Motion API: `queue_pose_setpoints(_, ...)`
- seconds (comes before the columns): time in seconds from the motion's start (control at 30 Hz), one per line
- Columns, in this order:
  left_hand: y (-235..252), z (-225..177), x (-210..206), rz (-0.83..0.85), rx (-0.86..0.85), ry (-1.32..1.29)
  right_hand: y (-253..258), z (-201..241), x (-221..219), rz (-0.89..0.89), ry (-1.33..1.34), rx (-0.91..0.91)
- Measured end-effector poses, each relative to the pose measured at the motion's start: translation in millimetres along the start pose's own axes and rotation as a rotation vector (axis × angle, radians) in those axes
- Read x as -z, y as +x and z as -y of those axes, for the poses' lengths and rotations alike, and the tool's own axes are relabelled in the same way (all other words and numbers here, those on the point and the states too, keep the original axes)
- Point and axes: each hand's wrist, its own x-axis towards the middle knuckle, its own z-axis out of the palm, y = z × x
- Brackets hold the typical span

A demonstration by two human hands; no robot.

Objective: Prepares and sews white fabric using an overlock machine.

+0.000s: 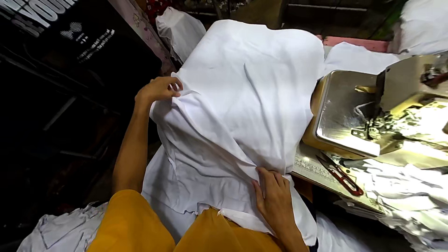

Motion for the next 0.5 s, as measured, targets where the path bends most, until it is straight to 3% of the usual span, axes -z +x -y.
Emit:
queue_pose_setpoints(0.13,-8.6,-3.6,1.2,0.069,-0.045,-0.088,-1.2,-8.6,-0.5,0.019,0.064,-0.063)
queue_pose_setpoints(0.33,-2.7,-2.1,-13.1,-0.054,-0.22,0.165,0.9,-4.8,22.0,0.116,0.247,-0.168)
queue_pose_setpoints(0.4,1.3,-20.9,1.4,-0.125,-0.255,0.185,-0.5,-4.0,37.0,0.135,0.335,-0.172)
queue_pose_setpoints(0.5,22.4,-64.4,31.8,-0.377,-0.361,0.128,-5.5,-6.5,62.4,0.065,0.47,-0.092)
